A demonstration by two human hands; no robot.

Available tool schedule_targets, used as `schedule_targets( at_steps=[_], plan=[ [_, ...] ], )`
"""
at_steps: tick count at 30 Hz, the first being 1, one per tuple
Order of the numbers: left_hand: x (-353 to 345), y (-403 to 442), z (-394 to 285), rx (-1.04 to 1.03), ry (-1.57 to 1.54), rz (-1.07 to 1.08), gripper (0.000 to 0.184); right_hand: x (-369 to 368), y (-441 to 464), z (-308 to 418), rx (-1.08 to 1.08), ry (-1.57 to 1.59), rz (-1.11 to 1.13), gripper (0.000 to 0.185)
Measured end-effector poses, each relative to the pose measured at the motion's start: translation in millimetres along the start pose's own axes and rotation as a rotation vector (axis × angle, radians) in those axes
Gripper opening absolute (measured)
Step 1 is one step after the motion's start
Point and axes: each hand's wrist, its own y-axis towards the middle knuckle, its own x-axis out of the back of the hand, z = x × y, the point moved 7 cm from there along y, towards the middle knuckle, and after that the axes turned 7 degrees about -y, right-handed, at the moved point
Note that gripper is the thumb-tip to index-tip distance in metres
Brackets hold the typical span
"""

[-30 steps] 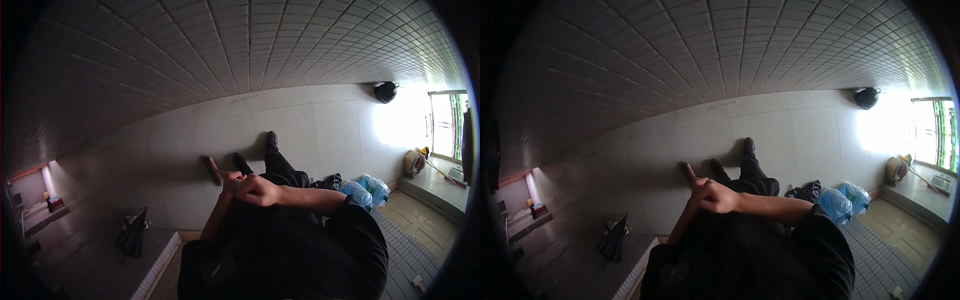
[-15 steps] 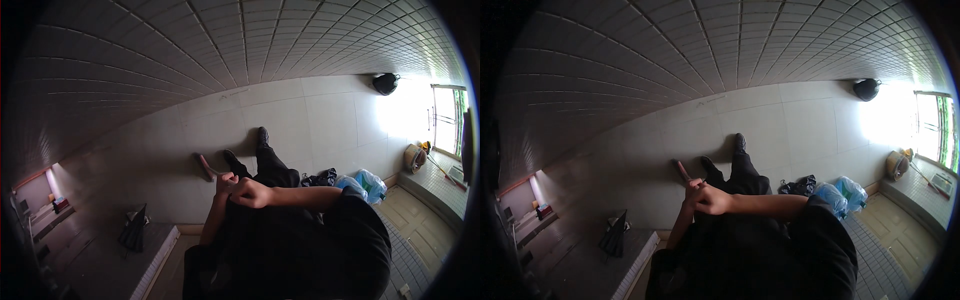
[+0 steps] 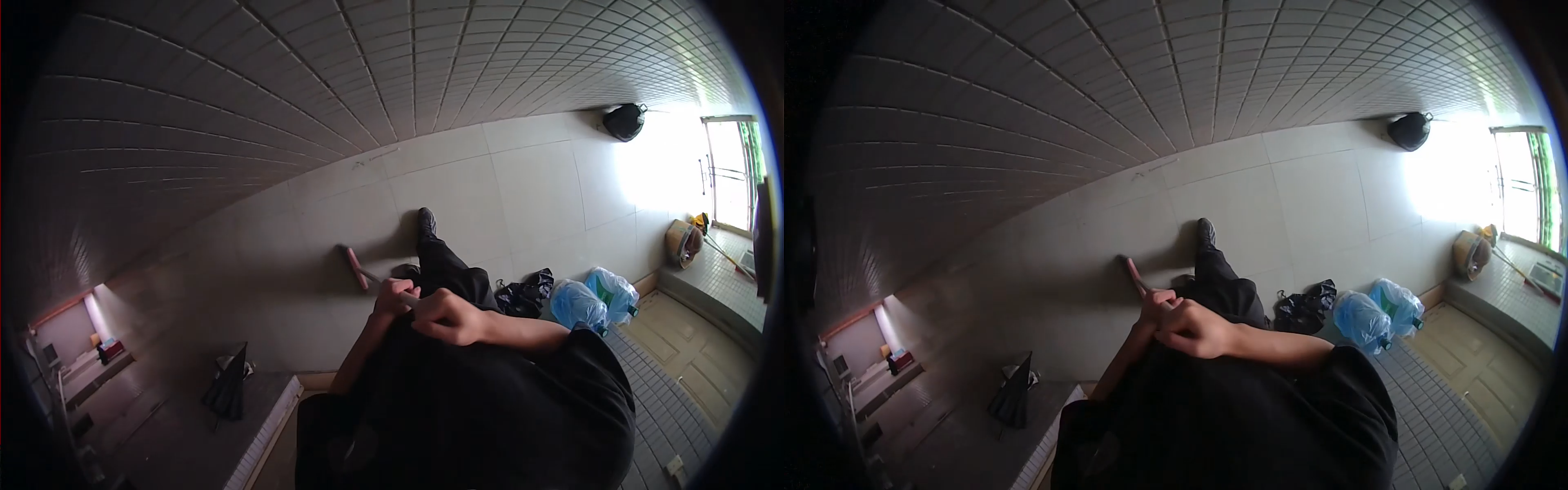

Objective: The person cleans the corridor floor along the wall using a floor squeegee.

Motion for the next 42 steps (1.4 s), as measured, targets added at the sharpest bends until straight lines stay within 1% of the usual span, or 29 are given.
schedule_targets(
  at_steps=[3, 7, 11, 12, 14, 16, 19, 20, 23, 26, 28, 31, 34, 35, 36, 38, 39, 40, 42],
  plan=[
    [-21.2, 6.9, -25.1, -0.098, -0.096, 0.092, 0.032, 2.5, -17.4, 22.0, -0.021, -0.034, -0.007, 0.025],
    [-27.0, -7.4, -44.6, -0.169, -0.119, 0.061, 0.032, -16.9, -29.8, 49.4, 0.059, -0.068, 0.002, 0.029],
    [-16.1, -41.4, -46.4, -0.138, -0.108, -0.004, 0.033, -56.7, -38.5, 54.3, 0.121, -0.097, 0.066, 0.029],
    [-13.8, -50.4, -47.2, -0.142, -0.109, -0.018, 0.033, -68.1, -40.1, 55.8, 0.181, -0.063, 0.097, 0.029],
    [-5.9, -70.4, -48.2, -0.149, -0.078, -0.121, 0.033, -91.8, -44.4, 58.2, 0.293, 0.01, 0.166, 0.029],
    [-3.9, -91.3, -51.3, -0.148, -0.066, -0.184, 0.034, -115.9, -48.1, 57.3, 0.307, 0.041, 0.188, 0.028],
    [7.4, -124.3, -64.6, -0.245, -0.011, -0.422, 0.033, -150.1, -53.3, 50.2, 0.333, 0.109, 0.212, 0.027],
    [7.4, -133.7, -63.2, -0.243, -0.014, -0.437, 0.033, -162.0, -55.8, 39.6, 0.327, 0.068, 0.228, 0.027],
    [7.3, -154.3, -52.6, -0.144, -0.114, -0.382, 0.032, -187.6, -64.6, 14.9, 0.315, -0.017, 0.282, 0.026],
    [14.4, -168.0, -62.5, -0.112, -0.089, -0.453, 0.031, -206.0, -68.2, 3.0, 0.298, -0.107, 0.361, 0.016],
    [13.9, -180.0, -62.8, -0.087, -0.076, -0.485, 0.031, -214.2, -71.0, 2.4, 0.297, -0.112, 0.384, 0.014],
    [0.0, -195.6, -32.6, 0.003, -0.081, -0.489, 0.031, -218.9, -68.7, 5.1, 0.304, -0.138, 0.416, 0.011],
    [-13.4, -198.7, 2.3, 0.082, -0.093, -0.496, 0.031, -219.0, -63.4, 11.5, 0.322, -0.136, 0.383, 0.008],
    [-11.1, -193.2, 0.8, 0.11, -0.102, -0.497, 0.031, -219.8, -61.7, 11.1, 0.322, -0.139, 0.394, 0.008],
    [-9.7, -189.0, -3.0, 0.109, -0.108, -0.505, 0.031, -218.3, -59.8, 11.2, 0.329, -0.131, 0.362, 0.013],
    [-1.9, -189.0, -20.1, 0.03, -0.049, -0.679, 0.027, -210.6, -59.3, 11.5, 0.331, -0.116, 0.303, 0.023],
    [1.9, -187.6, -27.9, -0.008, -0.017, -0.769, 0.026, -206.2, -59.6, 12.0, 0.323, -0.119, 0.318, 0.023],
    [-2.6, -184.3, -18.5, -0.006, -0.022, -0.783, 0.026, -202.0, -57.6, 13.9, 0.309, -0.127, 0.346, 0.018],
    [-21.8, -187.5, 27.8, 0.135, -0.065, -0.828, 0.022, -192.0, -55.1, 18.9, 0.28, -0.137, 0.402, 0.007]
  ],
)
